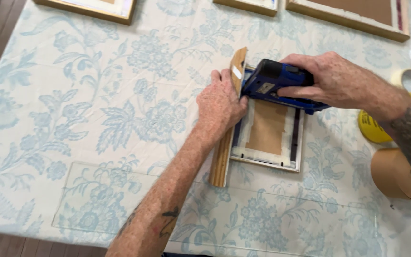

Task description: Securing wooden strips to a picture frame using a manual staple gun

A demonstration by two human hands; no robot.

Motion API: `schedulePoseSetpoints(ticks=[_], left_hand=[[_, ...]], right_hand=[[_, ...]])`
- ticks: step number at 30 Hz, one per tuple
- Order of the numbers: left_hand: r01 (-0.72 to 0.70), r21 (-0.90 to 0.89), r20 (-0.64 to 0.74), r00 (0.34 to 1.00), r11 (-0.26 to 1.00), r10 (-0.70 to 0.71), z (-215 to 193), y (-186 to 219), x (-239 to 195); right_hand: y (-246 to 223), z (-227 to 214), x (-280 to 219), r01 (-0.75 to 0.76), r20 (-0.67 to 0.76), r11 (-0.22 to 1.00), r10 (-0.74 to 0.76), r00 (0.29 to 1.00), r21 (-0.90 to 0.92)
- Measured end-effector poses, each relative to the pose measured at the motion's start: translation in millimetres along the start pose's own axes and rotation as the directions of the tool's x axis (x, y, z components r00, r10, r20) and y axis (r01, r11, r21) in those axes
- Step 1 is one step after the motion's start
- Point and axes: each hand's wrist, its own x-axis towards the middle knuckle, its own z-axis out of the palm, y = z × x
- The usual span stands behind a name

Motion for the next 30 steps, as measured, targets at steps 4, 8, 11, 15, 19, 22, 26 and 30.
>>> schedulePoseSetpoints(ticks=[4,8,11,15,19,22,26,30], left_hand=[[0.000,0.016,0.001,1.000,1.000,0.000,-4.4,1.1,-0.4],[0.046,0.022,0.133,0.990,0.999,-0.048,-21.3,6.4,1.0],[0.109,-0.032,0.186,0.977,0.994,-0.101,-26.7,10.5,3.6],[0.045,-0.036,0.148,0.988,0.998,-0.039,-25.6,4.3,3.9],[0.053,-0.065,0.148,0.988,0.997,-0.043,-23.0,5.1,3.6],[0.055,-0.068,0.153,0.987,0.996,-0.044,-21.8,5.1,4.9],[0.064,-0.073,0.182,0.982,0.995,-0.050,-17.6,3.7,9.5],[0.055,-0.050,0.223,0.974,0.997,-0.042,-17.2,6.4,13.4]], right_hand=[[6.9,4.0,8.1,-0.052,0.063,0.995,0.047,0.997,0.089],[12.9,6.7,13.9,-0.008,0.053,0.996,0.003,0.999,0.084],[0.1,-1.9,11.8,-0.136,0.175,0.987,0.120,0.977,0.084],[0.3,-5.3,19.8,-0.199,0.167,0.960,0.167,0.972,0.199],[-7.3,-11.5,20.6,-0.244,0.201,0.941,0.198,0.959,0.234],[-8.5,-13.7,20.4,-0.269,0.225,0.935,0.218,0.950,0.230],[-7.0,-12.8,22.9,-0.343,0.294,0.913,0.272,0.916,0.222],[-10.2,-13.1,26.5,-0.345,0.297,0.909,0.271,0.915,0.234]])
